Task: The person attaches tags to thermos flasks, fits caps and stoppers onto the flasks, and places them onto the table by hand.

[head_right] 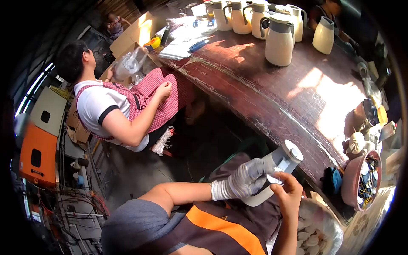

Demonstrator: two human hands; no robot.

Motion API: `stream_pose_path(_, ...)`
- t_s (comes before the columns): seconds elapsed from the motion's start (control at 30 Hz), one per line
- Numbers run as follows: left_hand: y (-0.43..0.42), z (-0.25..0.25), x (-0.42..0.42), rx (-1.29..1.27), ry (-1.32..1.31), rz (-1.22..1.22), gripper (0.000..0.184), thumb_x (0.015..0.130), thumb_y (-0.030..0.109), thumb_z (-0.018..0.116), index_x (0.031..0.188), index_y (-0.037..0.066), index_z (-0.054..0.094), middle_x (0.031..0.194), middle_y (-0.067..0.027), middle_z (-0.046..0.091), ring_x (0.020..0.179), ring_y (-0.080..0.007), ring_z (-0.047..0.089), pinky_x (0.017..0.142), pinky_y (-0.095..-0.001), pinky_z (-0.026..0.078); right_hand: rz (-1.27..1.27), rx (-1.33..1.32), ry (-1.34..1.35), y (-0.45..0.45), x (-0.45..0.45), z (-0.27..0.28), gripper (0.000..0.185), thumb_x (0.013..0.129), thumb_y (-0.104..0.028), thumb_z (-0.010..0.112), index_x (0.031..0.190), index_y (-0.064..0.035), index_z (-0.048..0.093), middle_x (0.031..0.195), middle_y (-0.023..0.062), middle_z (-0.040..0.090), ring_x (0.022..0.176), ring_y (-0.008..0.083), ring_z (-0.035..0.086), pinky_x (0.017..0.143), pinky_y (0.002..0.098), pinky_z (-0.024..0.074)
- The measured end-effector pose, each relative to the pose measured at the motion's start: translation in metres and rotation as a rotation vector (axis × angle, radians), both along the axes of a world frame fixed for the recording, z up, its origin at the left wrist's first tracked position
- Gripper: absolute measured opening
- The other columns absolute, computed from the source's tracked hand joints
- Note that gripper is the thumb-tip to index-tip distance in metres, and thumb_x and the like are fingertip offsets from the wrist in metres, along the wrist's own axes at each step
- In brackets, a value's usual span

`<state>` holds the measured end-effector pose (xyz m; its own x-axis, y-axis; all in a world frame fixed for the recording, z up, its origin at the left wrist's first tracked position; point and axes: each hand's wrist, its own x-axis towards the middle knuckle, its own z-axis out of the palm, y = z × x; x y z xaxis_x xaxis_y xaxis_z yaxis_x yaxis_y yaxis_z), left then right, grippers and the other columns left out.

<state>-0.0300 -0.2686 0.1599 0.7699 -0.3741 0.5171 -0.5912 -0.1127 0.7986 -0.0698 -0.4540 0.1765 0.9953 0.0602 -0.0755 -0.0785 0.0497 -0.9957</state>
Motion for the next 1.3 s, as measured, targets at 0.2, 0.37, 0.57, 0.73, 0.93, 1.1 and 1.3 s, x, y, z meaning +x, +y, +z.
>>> stream_pose_path(0.2,-0.023,-0.027,-0.005,-0.151,0.772,-0.213,0.063,0.082,0.001,0.063,0.139,0.005,0.036,0.128,-0.0098,0.05,0.117,-0.0163,0.049,0.099,-0.0281,0.04,-0.169,-0.598,-0.389,0.017,0.005,0.006,0.022,0.071,-0.003,0.076,0.078,-0.0016,0.055,0.075,0.0056,0.054,0.073,0.0179,0.052,0.067,0.0285,0.0406)
stream_pose_path(0.37,-0.003,-0.003,-0.001,-0.166,0.81,-0.072,0.052,0.089,0.015,0.064,0.134,0.002,0.044,0.115,-0.0059,0.059,0.106,-0.0132,0.054,0.093,-0.0271,0.044,-0.534,-0.505,-0.318,-0.016,0.013,-0.01,0.021,0.075,0.0,0.072,0.073,-0.001,0.051,0.073,0.0051,0.05,0.069,0.0174,0.047,0.065,0.0309,0.0399)
stream_pose_path(0.57,0.021,-0.004,0.022,-0.283,0.792,-0.064,0.041,0.087,0.012,0.067,0.124,0.003,0.052,0.115,-0.0062,0.06,0.104,-0.0125,0.057,0.091,-0.0282,0.047,-0.15,-0.65,-0.296,0.006,-0.021,-0.038,0.019,0.079,0.0,0.063,0.097,-0.0022,0.06,0.091,0.0122,0.062,0.087,0.0252,0.063,0.08,0.0321,0.0485)
stream_pose_path(0.73,0.022,0.009,0.033,-0.151,0.75,-0.012,0.034,0.084,0.006,0.069,0.115,0.002,0.056,0.109,-0.0078,0.062,0.101,-0.0146,0.059,0.09,-0.0283,0.049,-0.146,-0.635,-0.328,0.011,-0.016,-0.027,0.013,0.085,-0.001,0.06,0.098,-0.0008,0.06,0.09,0.0093,0.061,0.083,0.0193,0.06,0.075,0.0274,0.0466)
stream_pose_path(0.93,0.025,0.022,0.038,0.157,0.783,-0.017,0.032,0.084,0.008,0.069,0.112,-0.001,0.059,0.105,-0.008,0.064,0.096,-0.0127,0.059,0.087,-0.0266,0.049,-0.106,-0.423,-0.24,0.019,-0.024,-0.033,0.014,0.084,-0.011,0.066,0.097,-0.0047,0.064,0.094,0.0076,0.065,0.09,0.022,0.059,0.082,0.0317,0.0448)
stream_pose_path(1.1,0.03,0.012,0.042,0.159,0.82,-0.03,0.037,0.082,0.006,0.071,0.116,-0.002,0.058,0.104,-0.0065,0.065,0.093,-0.0103,0.06,0.083,-0.0244,0.05,-0.079,-0.17,-0.091,0.023,-0.028,-0.038,0.013,0.089,-0.008,0.064,0.1,-0.0003,0.063,0.095,0.0039,0.064,0.088,0.01,0.059,0.079,0.0244,0.0463)
stream_pose_path(1.3,0.047,0.055,0.034,-0.184,0.81,-0.081,0.038,0.081,0.004,0.071,0.117,-0.004,0.058,0.105,-0.0079,0.065,0.093,-0.012,0.062,0.086,-0.0259,0.051,-0.055,0.109,0.019,0.004,-0.04,-0.019,0.02,0.092,-0.01,0.059,0.109,-0.0001,0.062,0.096,0.0031,0.064,0.091,0.0096,0.059,0.081,0.0246,0.0472)
